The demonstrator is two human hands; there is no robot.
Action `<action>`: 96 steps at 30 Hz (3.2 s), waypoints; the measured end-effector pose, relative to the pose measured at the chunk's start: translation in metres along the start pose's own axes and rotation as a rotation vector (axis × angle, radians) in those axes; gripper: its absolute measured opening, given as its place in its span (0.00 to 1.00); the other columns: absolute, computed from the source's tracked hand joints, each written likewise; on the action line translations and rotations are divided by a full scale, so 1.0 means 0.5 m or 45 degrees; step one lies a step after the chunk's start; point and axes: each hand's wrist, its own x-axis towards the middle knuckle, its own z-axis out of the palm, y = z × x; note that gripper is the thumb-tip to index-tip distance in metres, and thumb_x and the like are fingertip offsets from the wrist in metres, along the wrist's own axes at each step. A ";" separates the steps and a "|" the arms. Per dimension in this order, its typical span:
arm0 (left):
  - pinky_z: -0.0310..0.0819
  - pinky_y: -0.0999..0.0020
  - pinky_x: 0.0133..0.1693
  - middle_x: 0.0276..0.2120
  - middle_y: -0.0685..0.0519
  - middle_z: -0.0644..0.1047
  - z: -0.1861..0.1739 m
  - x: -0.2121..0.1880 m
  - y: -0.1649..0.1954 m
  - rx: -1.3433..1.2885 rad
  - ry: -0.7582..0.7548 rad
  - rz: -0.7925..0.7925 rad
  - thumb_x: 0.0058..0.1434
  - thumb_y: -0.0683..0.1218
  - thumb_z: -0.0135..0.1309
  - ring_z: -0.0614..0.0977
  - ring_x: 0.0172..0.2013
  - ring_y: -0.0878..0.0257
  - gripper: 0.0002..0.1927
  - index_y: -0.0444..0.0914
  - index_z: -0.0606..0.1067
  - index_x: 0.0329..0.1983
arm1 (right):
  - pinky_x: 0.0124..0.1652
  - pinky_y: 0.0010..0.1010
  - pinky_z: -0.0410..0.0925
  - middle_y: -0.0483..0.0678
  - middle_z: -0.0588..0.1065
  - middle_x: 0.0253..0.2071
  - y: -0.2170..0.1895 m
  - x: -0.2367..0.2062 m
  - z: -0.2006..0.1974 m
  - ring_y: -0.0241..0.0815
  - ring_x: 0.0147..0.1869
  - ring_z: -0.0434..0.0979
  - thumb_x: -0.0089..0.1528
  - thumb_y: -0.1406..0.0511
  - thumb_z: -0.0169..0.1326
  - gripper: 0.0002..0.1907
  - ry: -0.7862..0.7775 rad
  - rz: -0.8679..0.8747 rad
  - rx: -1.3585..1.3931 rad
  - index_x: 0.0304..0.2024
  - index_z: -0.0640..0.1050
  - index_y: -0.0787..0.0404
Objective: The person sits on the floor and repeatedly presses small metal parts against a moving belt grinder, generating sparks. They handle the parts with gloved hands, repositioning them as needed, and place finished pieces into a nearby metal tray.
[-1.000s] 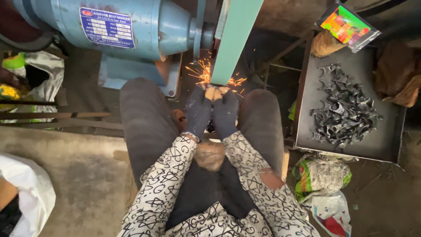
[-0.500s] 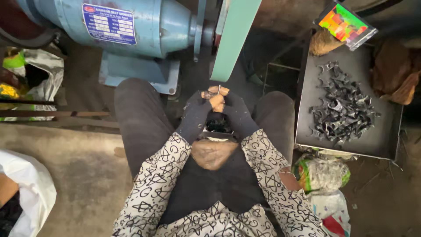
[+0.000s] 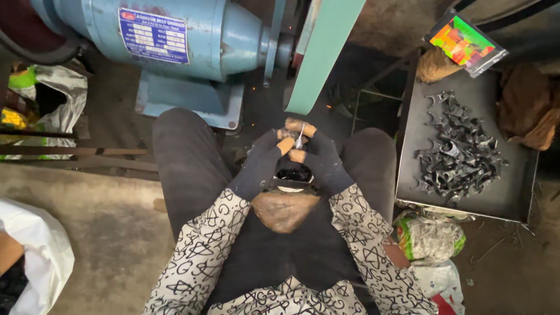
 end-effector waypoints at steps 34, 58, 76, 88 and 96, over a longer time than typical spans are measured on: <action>0.76 0.68 0.39 0.40 0.50 0.78 -0.010 0.054 -0.035 -0.212 0.261 0.312 0.75 0.49 0.52 0.80 0.39 0.64 0.13 0.34 0.74 0.50 | 0.38 0.29 0.73 0.49 0.79 0.38 0.092 0.082 0.041 0.36 0.38 0.78 0.67 0.68 0.56 0.12 0.443 0.093 -0.172 0.51 0.77 0.69; 0.79 0.70 0.39 0.35 0.56 0.80 0.043 -0.010 0.038 -0.305 0.167 -0.158 0.65 0.49 0.54 0.80 0.36 0.68 0.13 0.36 0.78 0.46 | 0.51 0.30 0.71 0.50 0.77 0.51 0.031 0.022 0.008 0.38 0.51 0.76 0.63 0.69 0.59 0.22 0.097 0.235 0.373 0.60 0.74 0.68; 0.78 0.68 0.39 0.41 0.48 0.82 0.004 0.007 -0.009 -0.194 0.112 -0.296 0.72 0.49 0.48 0.83 0.37 0.64 0.15 0.33 0.78 0.48 | 0.53 0.27 0.71 0.46 0.76 0.49 -0.048 -0.028 0.036 0.34 0.51 0.76 0.59 0.69 0.64 0.31 0.197 -0.018 -0.400 0.64 0.71 0.61; 0.80 0.57 0.49 0.47 0.48 0.80 0.027 0.014 0.014 -0.721 -0.045 -0.442 0.71 0.55 0.46 0.84 0.45 0.56 0.21 0.38 0.72 0.59 | 0.30 0.22 0.64 0.44 0.74 0.37 0.036 0.036 0.007 0.31 0.33 0.71 0.63 0.63 0.60 0.19 0.225 0.370 0.539 0.56 0.77 0.60; 0.80 0.57 0.44 0.43 0.47 0.81 -0.022 0.075 -0.024 -0.611 -0.086 -0.255 0.72 0.52 0.50 0.84 0.41 0.54 0.17 0.34 0.75 0.53 | 0.35 0.28 0.69 0.47 0.76 0.37 0.083 0.074 -0.009 0.36 0.37 0.75 0.65 0.63 0.60 0.15 0.338 0.371 0.459 0.50 0.76 0.67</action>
